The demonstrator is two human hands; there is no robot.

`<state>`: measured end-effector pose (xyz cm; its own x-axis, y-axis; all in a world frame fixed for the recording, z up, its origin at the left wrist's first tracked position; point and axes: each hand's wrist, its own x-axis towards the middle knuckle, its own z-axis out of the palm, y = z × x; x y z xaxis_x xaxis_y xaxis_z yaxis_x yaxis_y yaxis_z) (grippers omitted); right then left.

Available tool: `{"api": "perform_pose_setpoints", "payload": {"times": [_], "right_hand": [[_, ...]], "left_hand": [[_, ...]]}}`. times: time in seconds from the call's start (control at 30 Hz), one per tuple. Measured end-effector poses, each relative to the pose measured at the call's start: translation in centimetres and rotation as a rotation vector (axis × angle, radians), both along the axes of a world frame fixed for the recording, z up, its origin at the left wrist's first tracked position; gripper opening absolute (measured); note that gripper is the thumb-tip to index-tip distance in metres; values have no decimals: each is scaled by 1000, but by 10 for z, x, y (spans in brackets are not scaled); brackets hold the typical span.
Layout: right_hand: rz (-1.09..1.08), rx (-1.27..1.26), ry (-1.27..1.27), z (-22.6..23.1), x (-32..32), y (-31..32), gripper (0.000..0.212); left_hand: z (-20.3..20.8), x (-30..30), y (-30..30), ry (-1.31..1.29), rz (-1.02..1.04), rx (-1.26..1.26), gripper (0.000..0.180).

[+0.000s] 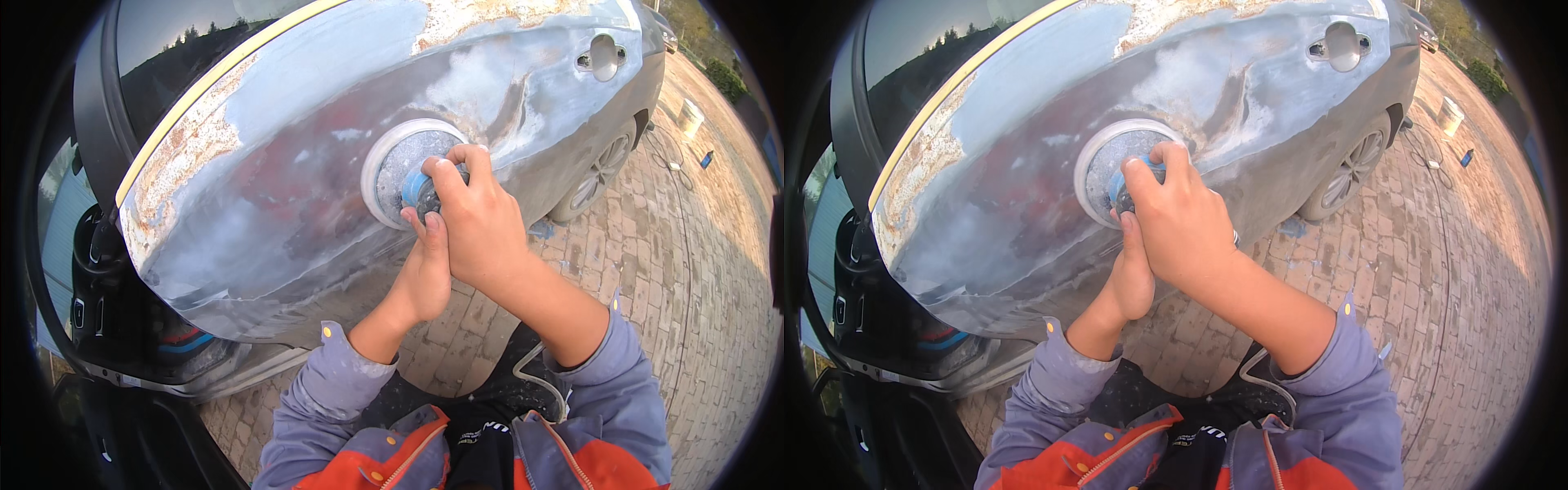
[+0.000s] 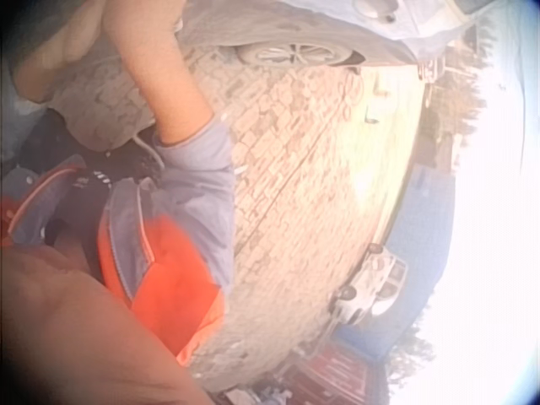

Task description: The person walks through a cluttered outdoor workshop and begins sanding a silver car door with a handheld electric sander. They repeatedly move the sander over the door surface and occasionally pause to feel the sanded area with their hand.

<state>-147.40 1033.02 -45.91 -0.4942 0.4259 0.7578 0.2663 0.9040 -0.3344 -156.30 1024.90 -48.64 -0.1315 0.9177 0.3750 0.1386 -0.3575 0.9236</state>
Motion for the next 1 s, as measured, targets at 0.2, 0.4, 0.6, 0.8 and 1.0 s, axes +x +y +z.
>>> {"api": "perform_pose_setpoints", "payload": {"times": [0.2, 0.4, 0.6, 0.8, 1.0], "right_hand": [[-18, 50, 25, 8, -7, 3, 50], [67, 94, 0, 6, -14, -18, 46], [84, 188, 66, 10, -30, -19, 50], [86, 129, 9, -46, -20, -33, 56], [37, 158, 57, -125, -10, -25, 46]], "left_hand": [[6, -11, -1, -49, -52, -47, 98], [-6, -4, -22, -51, 82, 33, 100], [-9, -27, -30, -133, 40, 67, 101], [-80, -24, -46, -84, -8, -29, 99], [-133, -17, -51, 212, 177, -176, 91]]}}
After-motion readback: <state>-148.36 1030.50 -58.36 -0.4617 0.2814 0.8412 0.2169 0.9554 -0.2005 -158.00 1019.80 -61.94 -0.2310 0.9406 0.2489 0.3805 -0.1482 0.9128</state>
